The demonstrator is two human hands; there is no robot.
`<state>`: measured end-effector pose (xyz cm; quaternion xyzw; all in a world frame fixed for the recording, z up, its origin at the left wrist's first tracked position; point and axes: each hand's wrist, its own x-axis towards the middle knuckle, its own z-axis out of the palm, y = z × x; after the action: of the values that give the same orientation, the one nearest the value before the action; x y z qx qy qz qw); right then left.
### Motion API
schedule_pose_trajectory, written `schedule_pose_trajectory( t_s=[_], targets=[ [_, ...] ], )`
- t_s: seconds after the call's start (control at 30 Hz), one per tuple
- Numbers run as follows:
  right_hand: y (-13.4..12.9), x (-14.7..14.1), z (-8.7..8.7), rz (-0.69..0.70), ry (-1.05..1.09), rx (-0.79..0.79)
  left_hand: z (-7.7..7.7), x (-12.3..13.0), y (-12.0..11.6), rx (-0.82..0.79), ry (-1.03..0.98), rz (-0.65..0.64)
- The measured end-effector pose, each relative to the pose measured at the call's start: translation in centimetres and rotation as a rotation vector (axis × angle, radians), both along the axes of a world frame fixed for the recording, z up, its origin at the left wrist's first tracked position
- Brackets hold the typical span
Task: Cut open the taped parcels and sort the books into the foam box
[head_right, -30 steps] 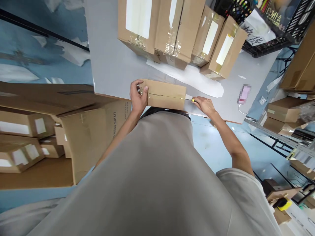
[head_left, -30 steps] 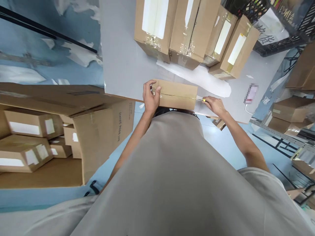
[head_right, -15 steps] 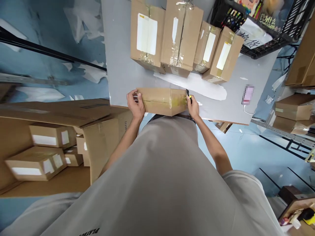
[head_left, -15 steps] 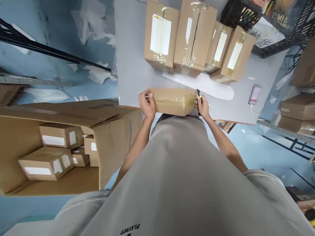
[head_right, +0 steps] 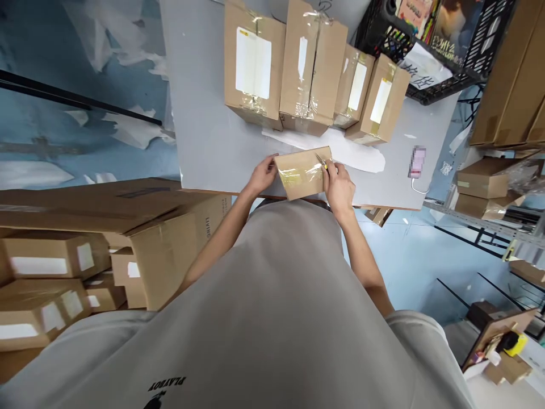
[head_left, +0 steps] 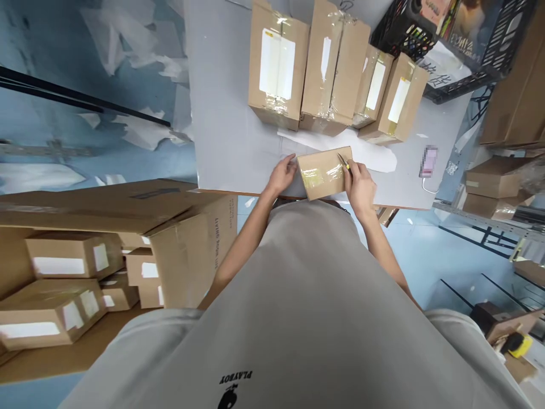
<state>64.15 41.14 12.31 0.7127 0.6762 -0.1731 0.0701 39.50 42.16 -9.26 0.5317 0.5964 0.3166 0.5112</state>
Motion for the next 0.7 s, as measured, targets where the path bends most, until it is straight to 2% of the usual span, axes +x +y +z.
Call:
schedule_pose_trajectory(
  t_s=[0.1,0.2,0.27,0.33,0.43,0.57,0.7],
  targets=[
    [-0.6,-0.3,-0.1,-0.021,-0.04,-0.005,3.6,-1.1,0.9,0.025,-0.047,0.057],
    [-0.6,-0.4,0.7,-0.07,-0.091,-0.034,7.5,-1.5,1.8,0.048,-0.11,-0.012],
    [-0.6,-0.7,1.7,-0.117,-0.094,-0.026,9.2,-1.6,2.3,0.059,-0.116,-0.066],
    [-1.0,-1.3,2.7,-0.143,-0.036,0.0,9.9,-1.7,2.6,0.059,-0.125,-0.093],
    [-2.1,-2.9,3.5,-0.12,0.128,-0.032,9.6,-1.8,2.9,0.042,-0.161,-0.097],
    [-3.5,-5.5,2.7,-0.067,0.294,-0.154,9.5,-2.1,3.2,-0.015,-0.243,-0.109],
    [-3.9,-7.5,1.9,-0.053,0.286,-0.178,10.2,-2.5,3.8,-0.058,-0.282,-0.14]
  ],
)
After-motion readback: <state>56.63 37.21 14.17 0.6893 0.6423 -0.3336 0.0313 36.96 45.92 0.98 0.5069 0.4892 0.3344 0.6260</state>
